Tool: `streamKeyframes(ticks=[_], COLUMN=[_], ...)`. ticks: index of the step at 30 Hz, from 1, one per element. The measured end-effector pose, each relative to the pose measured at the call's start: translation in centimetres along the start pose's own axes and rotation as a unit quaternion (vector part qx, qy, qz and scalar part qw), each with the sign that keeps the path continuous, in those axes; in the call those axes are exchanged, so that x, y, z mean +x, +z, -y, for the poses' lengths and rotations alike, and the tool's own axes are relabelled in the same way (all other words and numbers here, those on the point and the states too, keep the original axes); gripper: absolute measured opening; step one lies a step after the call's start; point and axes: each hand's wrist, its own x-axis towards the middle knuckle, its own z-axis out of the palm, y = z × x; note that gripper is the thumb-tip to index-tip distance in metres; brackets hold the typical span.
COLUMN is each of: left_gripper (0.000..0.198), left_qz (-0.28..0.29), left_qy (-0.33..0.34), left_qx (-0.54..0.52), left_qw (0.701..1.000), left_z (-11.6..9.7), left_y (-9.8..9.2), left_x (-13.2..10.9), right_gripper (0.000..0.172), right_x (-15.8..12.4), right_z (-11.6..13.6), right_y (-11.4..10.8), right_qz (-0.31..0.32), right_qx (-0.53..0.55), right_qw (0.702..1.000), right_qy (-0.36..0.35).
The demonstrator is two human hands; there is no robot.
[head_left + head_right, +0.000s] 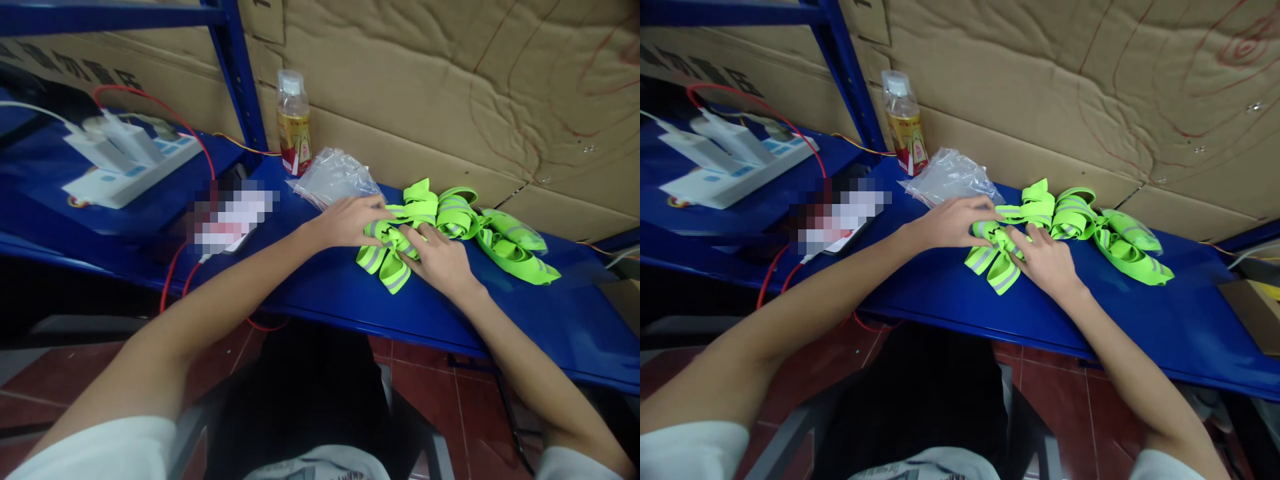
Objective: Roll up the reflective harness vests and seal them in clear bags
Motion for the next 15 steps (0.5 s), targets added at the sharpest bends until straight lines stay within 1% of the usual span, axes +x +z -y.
streamKeyframes(ticks=[2,4,6,8,10,12,13,15], left_gripper=[0.036,0.029,0.029,0.028,0.025,0.024,0.025,0.031], left_qz=[0.050,0.072,0.076,0.075,0.077,0.084,0.088,0.095], left_qy=[0.008,0.009,0.009,0.005,-0.001,0.000,0.005,0.013], left_qx=[0.000,-0.002,-0.005,-0.006,-0.004,-0.014,-0.032,-0.089], left_qw=[0.999,0.997,0.997,0.997,0.997,0.996,0.996,0.991], left_z=[0.6,0.7,0.5,0.2,0.0,0.1,0.2,0.5], left_y=[0.4,0.6,0.6,0.6,0.5,0.2,0.1,-0.3], left_x=[0.1,0.1,0.2,0.2,0.3,0.2,0.2,0.1], right_gripper=[0.049,0.060,0.061,0.057,0.060,0.068,0.071,0.067], right_x=[-0.1,-0.1,0.0,0.3,0.5,0.7,0.7,0.8], right_z=[-0.8,-1.8,-2.8,-3.5,-3.8,-3.8,-3.8,-3.8], right_y=[-0.3,-0.6,-0.7,-0.6,-0.2,0.3,0.6,1.0], right_qz=[0.019,0.054,0.091,0.114,0.129,0.141,0.147,0.156], right_qx=[0.057,0.165,0.289,0.384,0.433,0.450,0.453,0.456], right_qw=[0.998,0.984,0.953,0.916,0.891,0.879,0.875,0.874], right_qy=[-0.013,-0.028,-0.031,-0.007,0.037,0.077,0.083,0.064])
